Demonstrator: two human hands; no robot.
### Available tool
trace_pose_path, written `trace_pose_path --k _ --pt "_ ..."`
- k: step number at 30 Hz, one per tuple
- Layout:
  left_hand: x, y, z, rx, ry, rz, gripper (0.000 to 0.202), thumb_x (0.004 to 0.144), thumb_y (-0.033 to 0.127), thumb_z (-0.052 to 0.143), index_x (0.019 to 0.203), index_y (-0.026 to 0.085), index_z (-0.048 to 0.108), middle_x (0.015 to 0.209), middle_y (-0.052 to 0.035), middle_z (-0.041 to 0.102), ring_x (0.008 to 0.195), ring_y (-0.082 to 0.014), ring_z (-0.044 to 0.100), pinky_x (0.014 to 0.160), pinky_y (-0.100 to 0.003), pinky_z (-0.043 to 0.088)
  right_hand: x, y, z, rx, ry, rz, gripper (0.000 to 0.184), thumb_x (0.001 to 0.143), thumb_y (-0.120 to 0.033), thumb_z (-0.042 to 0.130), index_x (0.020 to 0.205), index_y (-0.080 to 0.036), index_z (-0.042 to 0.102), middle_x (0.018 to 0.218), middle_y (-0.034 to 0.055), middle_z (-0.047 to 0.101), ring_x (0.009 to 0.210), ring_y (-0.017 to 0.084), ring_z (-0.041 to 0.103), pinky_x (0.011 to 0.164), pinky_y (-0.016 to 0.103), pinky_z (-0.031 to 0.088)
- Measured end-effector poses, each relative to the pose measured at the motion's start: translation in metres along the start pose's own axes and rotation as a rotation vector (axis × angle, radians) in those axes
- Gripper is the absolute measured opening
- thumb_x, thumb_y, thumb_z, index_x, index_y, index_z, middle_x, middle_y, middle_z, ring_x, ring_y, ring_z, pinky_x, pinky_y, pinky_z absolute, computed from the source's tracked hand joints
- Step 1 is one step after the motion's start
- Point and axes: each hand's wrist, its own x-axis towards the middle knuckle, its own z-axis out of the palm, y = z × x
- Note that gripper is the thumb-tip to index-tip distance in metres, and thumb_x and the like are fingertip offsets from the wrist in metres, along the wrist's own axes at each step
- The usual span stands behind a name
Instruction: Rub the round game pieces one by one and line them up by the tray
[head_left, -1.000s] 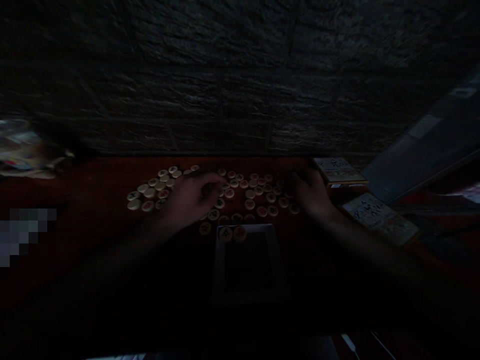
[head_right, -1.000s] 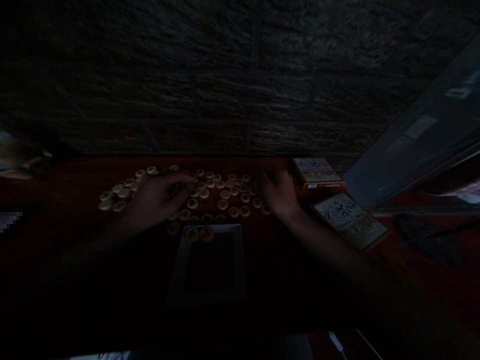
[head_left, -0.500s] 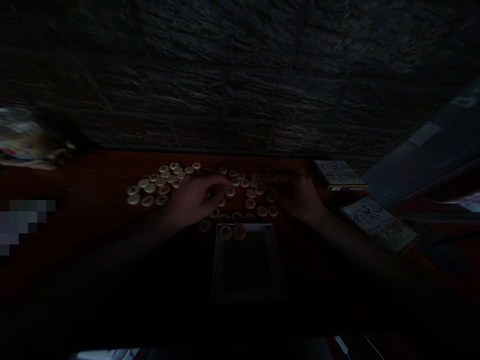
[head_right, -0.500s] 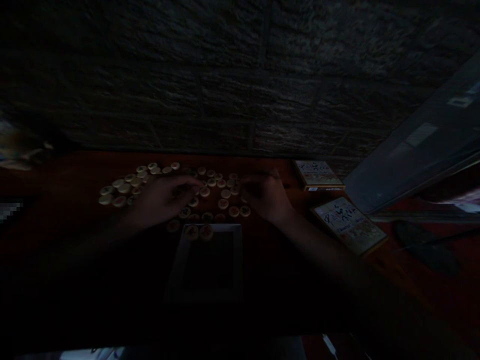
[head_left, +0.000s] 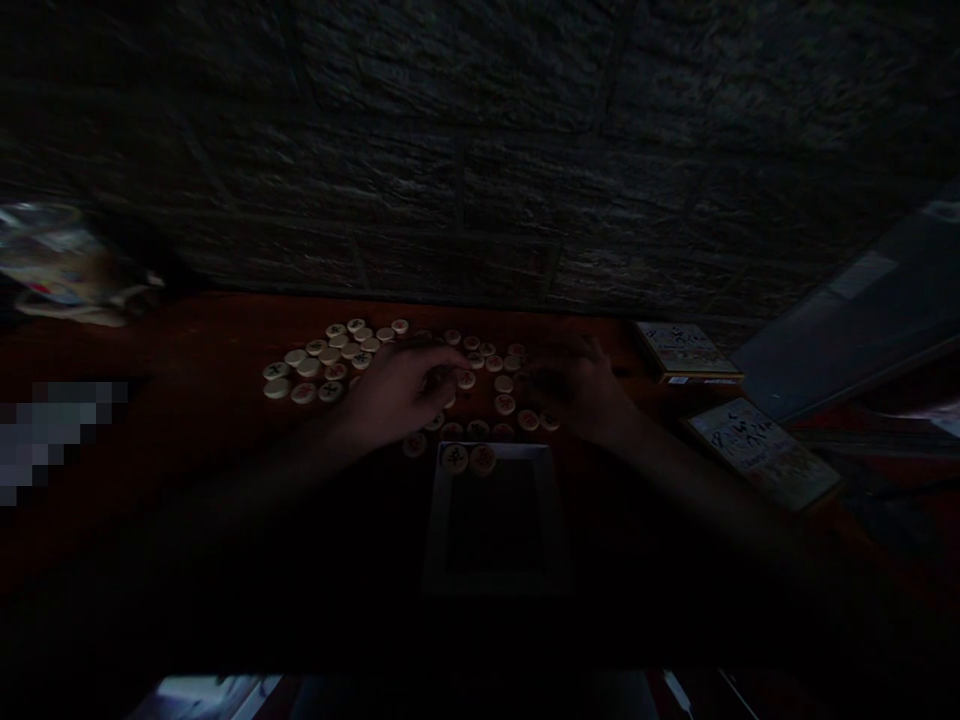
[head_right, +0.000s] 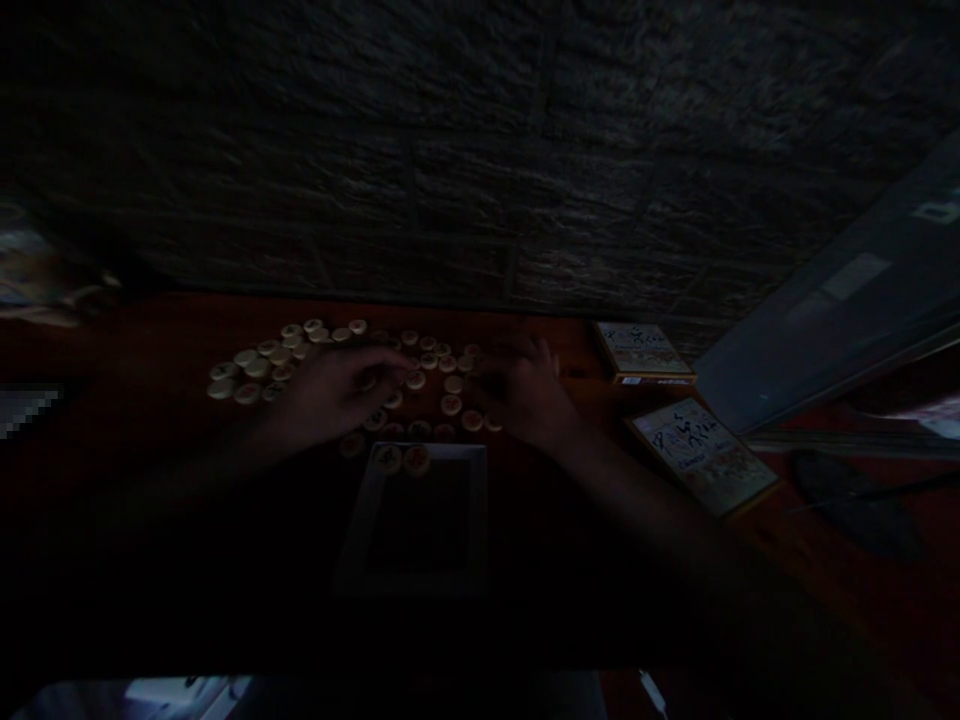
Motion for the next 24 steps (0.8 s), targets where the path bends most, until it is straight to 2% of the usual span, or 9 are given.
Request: trace_pose_path --k 7,9,12,14,18,24 --pt "0.000 0.004 0.001 -0.035 0.015 -0.012 0.024 0.097 0.027 0.057 0.106 0.020 0.077 0.101 -0.0037 0.081 0.087 -0.0194 0.074 0.077 -0.031 0.052 0.001 -0.007 -0.005 -0.001 -0.011 -0.058 0.019 0.089 -0.039 0.078 0.098 -0.022 0.080 0.130 0.0134 0.070 0.126 0.035 0.059 0.106 0.057 0.043" --pt "-0.001 0.008 0.001 -0.128 0.036 -0.068 0.022 0.097 0.029 0.059 0.106 0.020 0.077 0.102 -0.0037 0.081 0.090 -0.0200 0.074 0.079 -0.031 0.053 -0.001 -0.016 -0.012 0.067 0.040 -0.121 0.018 0.090 -0.035 0.077 0.100 -0.019 0.078 0.124 0.0126 0.073 0.120 0.032 0.064 0.104 0.051 0.047" --pt "-0.002 0.019 0.001 -0.355 0.082 -0.127 0.021 0.098 0.031 0.063 0.106 0.018 0.077 0.101 -0.0046 0.081 0.092 -0.0193 0.075 0.081 -0.029 0.055 -0.006 -0.033 -0.022 0.193 0.079 -0.212 0.024 0.095 -0.034 0.073 0.112 -0.018 0.073 0.114 0.0107 0.076 0.106 0.024 0.071 0.092 0.040 0.056" --pt "-0.003 0.028 0.000 -0.483 0.086 -0.124 0.020 0.096 0.032 0.067 0.104 0.017 0.077 0.103 -0.0053 0.081 0.095 -0.0190 0.075 0.082 -0.027 0.055 -0.010 -0.043 -0.027 0.224 0.082 -0.269 0.024 0.097 -0.032 0.071 0.117 -0.019 0.071 0.116 0.0101 0.077 0.111 0.025 0.071 0.094 0.040 0.055" --pt "-0.006 0.041 0.000 -0.740 0.024 -0.192 0.024 0.092 0.037 0.074 0.104 0.016 0.077 0.100 -0.0052 0.082 0.088 -0.0192 0.077 0.074 -0.025 0.058 -0.016 -0.054 -0.027 0.230 0.096 -0.380 0.027 0.097 -0.028 0.070 0.124 -0.024 0.068 0.116 0.0078 0.077 0.106 0.024 0.072 0.091 0.039 0.057" --pt "-0.010 0.044 0.001 -0.904 -0.054 -0.223 0.018 0.091 0.030 0.077 0.104 0.017 0.079 0.101 -0.0047 0.083 0.090 -0.0184 0.078 0.079 -0.023 0.060 -0.016 -0.055 -0.026 0.310 0.091 -0.381 0.038 0.098 -0.020 0.066 0.135 -0.024 0.065 0.123 0.0113 0.072 0.114 0.023 0.068 0.096 0.039 0.056"
